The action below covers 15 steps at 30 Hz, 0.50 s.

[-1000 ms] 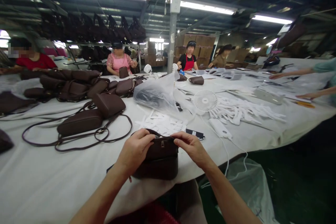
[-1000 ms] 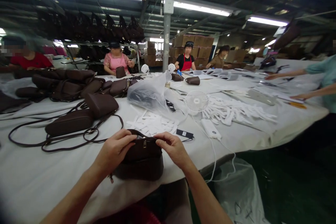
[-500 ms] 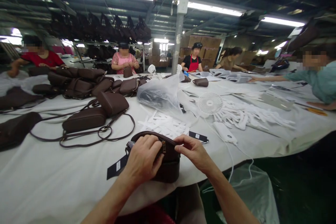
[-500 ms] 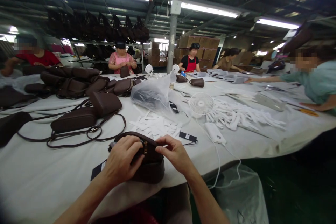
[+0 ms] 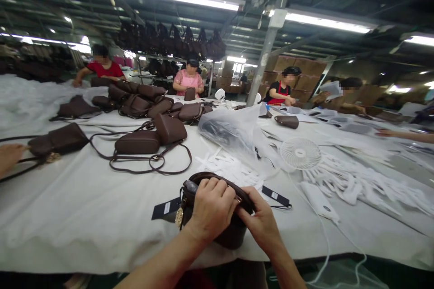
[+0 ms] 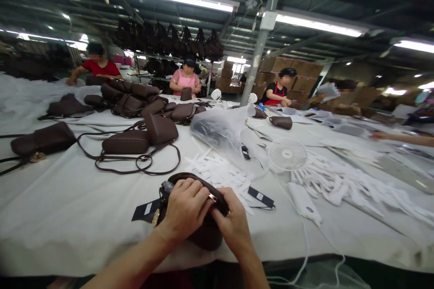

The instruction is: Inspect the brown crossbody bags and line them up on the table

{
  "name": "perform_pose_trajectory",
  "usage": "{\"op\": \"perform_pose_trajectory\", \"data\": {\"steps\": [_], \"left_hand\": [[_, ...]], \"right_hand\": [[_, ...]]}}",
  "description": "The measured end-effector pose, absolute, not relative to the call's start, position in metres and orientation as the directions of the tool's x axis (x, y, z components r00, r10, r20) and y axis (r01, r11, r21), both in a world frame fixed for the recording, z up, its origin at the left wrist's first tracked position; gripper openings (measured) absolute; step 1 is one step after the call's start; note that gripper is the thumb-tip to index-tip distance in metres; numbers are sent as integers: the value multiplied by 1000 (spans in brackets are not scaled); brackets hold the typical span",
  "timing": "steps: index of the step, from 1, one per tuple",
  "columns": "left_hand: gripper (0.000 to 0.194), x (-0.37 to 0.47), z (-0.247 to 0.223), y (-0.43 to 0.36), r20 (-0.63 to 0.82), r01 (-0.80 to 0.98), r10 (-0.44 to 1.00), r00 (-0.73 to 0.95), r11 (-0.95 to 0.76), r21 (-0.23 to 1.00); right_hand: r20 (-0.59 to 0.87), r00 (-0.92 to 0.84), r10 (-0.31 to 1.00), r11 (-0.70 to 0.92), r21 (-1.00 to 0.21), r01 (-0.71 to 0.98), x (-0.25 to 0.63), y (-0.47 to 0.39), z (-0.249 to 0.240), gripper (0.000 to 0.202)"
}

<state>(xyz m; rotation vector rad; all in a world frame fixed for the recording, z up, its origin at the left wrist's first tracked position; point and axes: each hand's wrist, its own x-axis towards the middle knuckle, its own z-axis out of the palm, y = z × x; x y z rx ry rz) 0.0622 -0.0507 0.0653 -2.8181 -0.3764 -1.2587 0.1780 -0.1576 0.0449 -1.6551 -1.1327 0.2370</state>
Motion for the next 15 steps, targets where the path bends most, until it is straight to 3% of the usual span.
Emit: {"op": "perform_pose_trajectory", "data": {"steps": [5, 15], "left_hand": [[17, 64, 71, -52, 697, 234, 237, 676, -967, 102], [19, 71, 70, -37, 679, 78, 89, 728, -996, 47]], "right_hand": [[369, 550, 750, 5, -834, 552, 176, -158, 46, 15], [322, 593, 738, -11, -873, 488, 177, -156, 47, 13]]}}
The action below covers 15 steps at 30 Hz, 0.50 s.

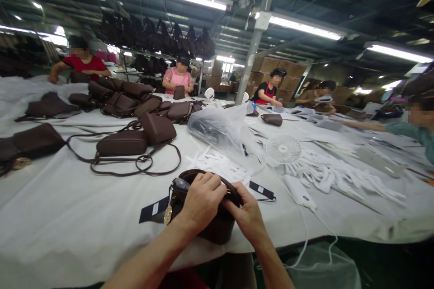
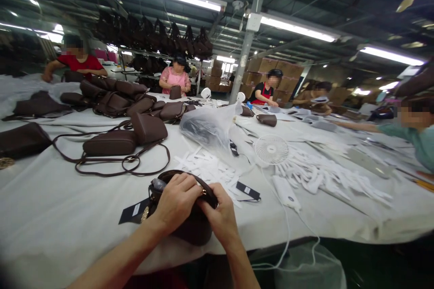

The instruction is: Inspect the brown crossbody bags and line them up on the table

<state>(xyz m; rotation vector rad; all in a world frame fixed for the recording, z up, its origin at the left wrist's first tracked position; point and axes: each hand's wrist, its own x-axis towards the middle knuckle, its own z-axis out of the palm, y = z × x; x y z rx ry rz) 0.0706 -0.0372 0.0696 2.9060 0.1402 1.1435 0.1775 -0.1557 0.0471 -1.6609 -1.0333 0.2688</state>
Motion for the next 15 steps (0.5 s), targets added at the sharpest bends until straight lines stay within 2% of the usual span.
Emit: {"op": "perform_pose_trajectory", "data": {"steps": [6, 15], "left_hand": [[17, 71, 69, -35, 711, 168, 91, 698, -985, -39], [17, 50, 84, -25, 697, 281, 297, 653, -949, 141]], "right_hand": [[294, 645, 705, -74, -874, 480, 178, -153, 44, 15], [295, 582, 758, -126, -809, 574, 178, -150, 64, 9]]}}
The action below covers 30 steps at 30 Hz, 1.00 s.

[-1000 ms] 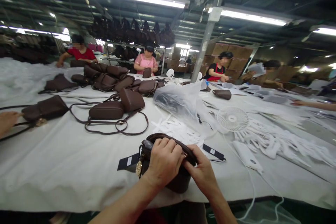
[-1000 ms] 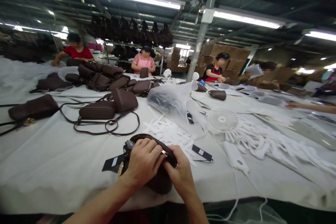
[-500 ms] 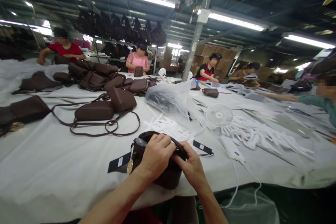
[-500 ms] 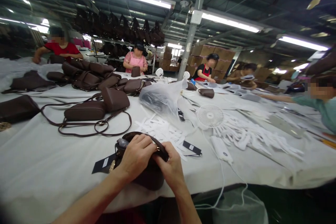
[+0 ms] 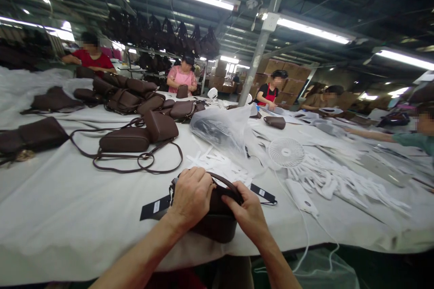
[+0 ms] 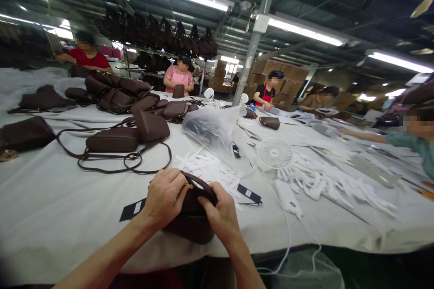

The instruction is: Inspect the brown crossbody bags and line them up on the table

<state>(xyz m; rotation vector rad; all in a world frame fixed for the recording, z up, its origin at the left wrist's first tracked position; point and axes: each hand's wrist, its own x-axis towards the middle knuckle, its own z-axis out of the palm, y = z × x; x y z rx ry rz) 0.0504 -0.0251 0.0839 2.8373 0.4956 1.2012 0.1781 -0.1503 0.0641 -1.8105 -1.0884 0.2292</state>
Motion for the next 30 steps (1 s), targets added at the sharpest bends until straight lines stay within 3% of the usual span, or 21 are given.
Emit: {"op": "perform_pose_trajectory", "data": {"steps": [6, 12, 18, 22, 26, 30], "left_hand": [[15, 42, 98, -21, 623, 263, 345, 702, -939, 224], [22, 14, 99, 2, 565, 308, 515, 644, -851, 425], [24, -2, 93, 3, 486, 192, 537, 689, -783, 592], [18, 0, 69, -2, 453, 49, 560, 693, -664, 746], [4, 2, 49, 2, 402, -61, 577, 711, -519, 853], [25, -1, 43, 12, 331, -139, 539, 774, -364, 921]], "right_hand": [[303, 520, 799, -134, -753, 644, 184, -155, 86, 8], [240, 541, 806, -209, -740, 639, 203, -173, 73, 11], [206, 468, 859, -200, -706, 679, 224, -177, 73, 10], [272, 437, 857, -182, -634, 751, 234, -170, 69, 7], [450, 378, 809, -139, -479, 867, 228, -162, 62, 17], [513, 256, 819, -56, -373, 926, 209, -150, 69, 26]]}}
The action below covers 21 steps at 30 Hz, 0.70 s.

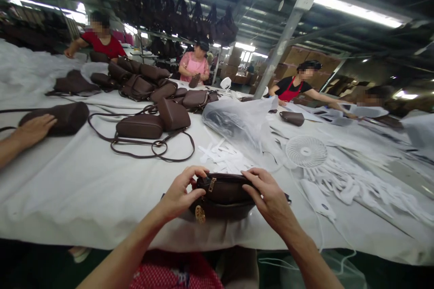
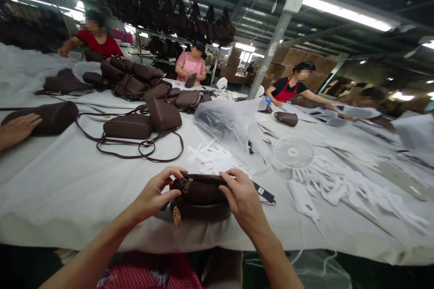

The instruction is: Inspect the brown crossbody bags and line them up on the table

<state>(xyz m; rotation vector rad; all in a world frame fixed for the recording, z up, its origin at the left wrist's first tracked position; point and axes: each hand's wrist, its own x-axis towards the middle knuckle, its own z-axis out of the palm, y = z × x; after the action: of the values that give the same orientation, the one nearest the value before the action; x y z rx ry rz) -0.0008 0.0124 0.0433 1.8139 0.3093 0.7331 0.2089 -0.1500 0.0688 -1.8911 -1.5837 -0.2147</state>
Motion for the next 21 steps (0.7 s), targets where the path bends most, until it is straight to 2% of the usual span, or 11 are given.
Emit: {"op": "perform_pose_trajectory", "data": {"steps": [4, 8, 10, 12, 15, 19, 21], "left_hand": [[40, -4, 41, 18, 269, -124, 532, 803, -293, 948], [35, -2, 34, 17, 335, -157, 538, 774, -349, 924], [31, 1, 30, 15, 380, -179, 556, 739, -382, 907], [30, 6, 26, 13, 413, -200, 564, 715, -401, 894], [28, 12, 22, 9, 454, -237, 545, 705, -422, 875], [25, 17, 22, 5, 476, -236, 546, 690, -451, 861], [24, 17, 21, 5, 482, -232, 551, 681, -462, 856]], "right_hand": [[478, 239, 845, -11, -432, 902, 198, -138, 87, 22], [307, 337, 890, -110, -572, 813, 202, -134, 107, 21], [231, 307, 923, -127, -569, 812, 203, -134, 116, 21], [209, 214, 954, -89, -486, 870, 200, -132, 123, 17], [242, 83, 967, -18, -259, 966, 192, -125, 126, 12], [401, 33, 915, -75, 91, 993, 172, -117, 114, 21], [501, 19, 865, -135, 196, 971, 159, -116, 104, 26]]}}
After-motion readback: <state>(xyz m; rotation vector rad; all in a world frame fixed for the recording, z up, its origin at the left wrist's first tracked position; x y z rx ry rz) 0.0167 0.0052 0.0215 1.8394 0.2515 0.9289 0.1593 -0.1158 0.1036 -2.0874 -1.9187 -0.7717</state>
